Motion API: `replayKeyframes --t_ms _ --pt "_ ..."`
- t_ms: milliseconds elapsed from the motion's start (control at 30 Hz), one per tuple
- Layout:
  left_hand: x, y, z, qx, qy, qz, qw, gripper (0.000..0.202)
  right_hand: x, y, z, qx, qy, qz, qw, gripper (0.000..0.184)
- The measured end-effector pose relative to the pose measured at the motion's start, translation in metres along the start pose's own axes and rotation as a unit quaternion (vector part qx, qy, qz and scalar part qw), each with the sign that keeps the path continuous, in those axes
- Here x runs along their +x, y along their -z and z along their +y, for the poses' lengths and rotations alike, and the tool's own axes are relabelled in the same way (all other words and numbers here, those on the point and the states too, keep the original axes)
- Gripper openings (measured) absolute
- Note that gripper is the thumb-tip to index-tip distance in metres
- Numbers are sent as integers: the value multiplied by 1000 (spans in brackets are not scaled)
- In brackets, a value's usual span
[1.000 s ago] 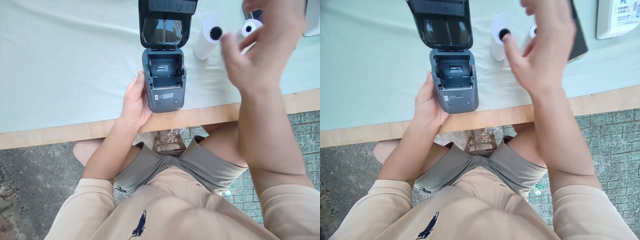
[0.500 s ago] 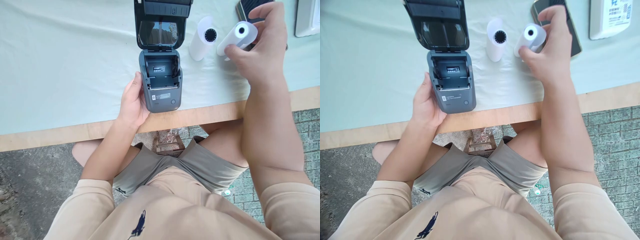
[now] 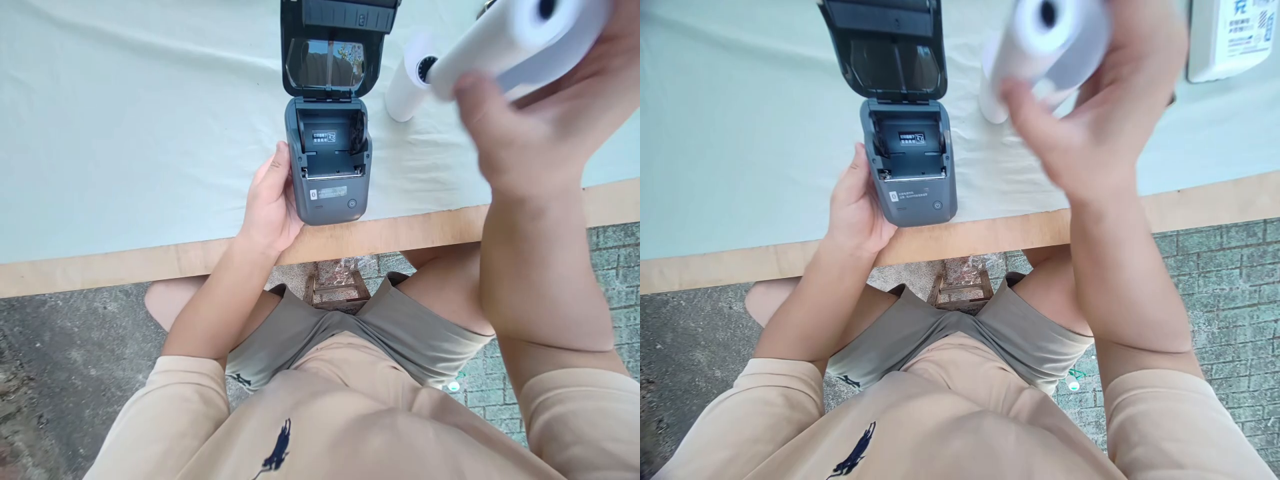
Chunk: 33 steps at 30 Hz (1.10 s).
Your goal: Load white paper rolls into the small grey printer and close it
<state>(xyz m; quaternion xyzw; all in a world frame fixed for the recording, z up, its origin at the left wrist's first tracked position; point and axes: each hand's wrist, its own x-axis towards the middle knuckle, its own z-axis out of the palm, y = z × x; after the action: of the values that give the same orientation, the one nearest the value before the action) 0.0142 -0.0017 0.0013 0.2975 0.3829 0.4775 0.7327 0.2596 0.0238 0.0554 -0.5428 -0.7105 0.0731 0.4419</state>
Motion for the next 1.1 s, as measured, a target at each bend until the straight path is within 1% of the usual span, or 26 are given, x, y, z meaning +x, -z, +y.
replayKeyframes --t_ms 33,67,100,133,233,300,367,433,500,600,833,900,967,1100 --pt "0 -1 0 2 -2 0 1000 37 -4 -2 -18 8 79 -17 997 32" --pt "-1 -1 1 3 -4 1 1000 37 -8 -4 -34 4 133 -46 990 26" --pt "-1 -2 1 5 -5 3 1000 37 -12 -7 -47 -6 151 -69 986 20" --pt "-1 -3 2 7 -6 5 1000 36 -14 -11 -58 -18 151 -84 985 14" --pt "-2 -3 3 8 -7 11 1000 35 -14 -20 -74 -87 98 -128 983 17" --pt "-2 -3 3 3 -7 9 1000 35 -9 -26 -77 -158 80 -159 971 17" --pt "-2 -3 3 -1 -3 8 1000 33 -3 -31 -78 -220 81 -191 953 15" --pt "-3 -3 3 -2 -1 12 1000 32 2 -35 -79 -254 79 -219 939 18" --pt "-3 -4 3 -5 -4 17 1000 32 4 -38 -80 -265 79 -238 931 25" --pt "-3 -4 2 -9 -7 21 1000 32 5 -42 -81 -280 83 -250 923 33" --pt "-2 -4 0 14 -13 35 999 34 7 -54 -85 -313 59 -292 902 35" --pt "-2 -3 0 14 -10 33 999 33 8 -56 -85 -313 45 -303 899 33" --pt "-3 -3 0 8 -10 30 999 34 9 -56 -84 -306 43 -318 896 27" --pt "-4 -4 2 -1 -4 26 1000 33 6 -50 -83 -286 74 -305 905 13"
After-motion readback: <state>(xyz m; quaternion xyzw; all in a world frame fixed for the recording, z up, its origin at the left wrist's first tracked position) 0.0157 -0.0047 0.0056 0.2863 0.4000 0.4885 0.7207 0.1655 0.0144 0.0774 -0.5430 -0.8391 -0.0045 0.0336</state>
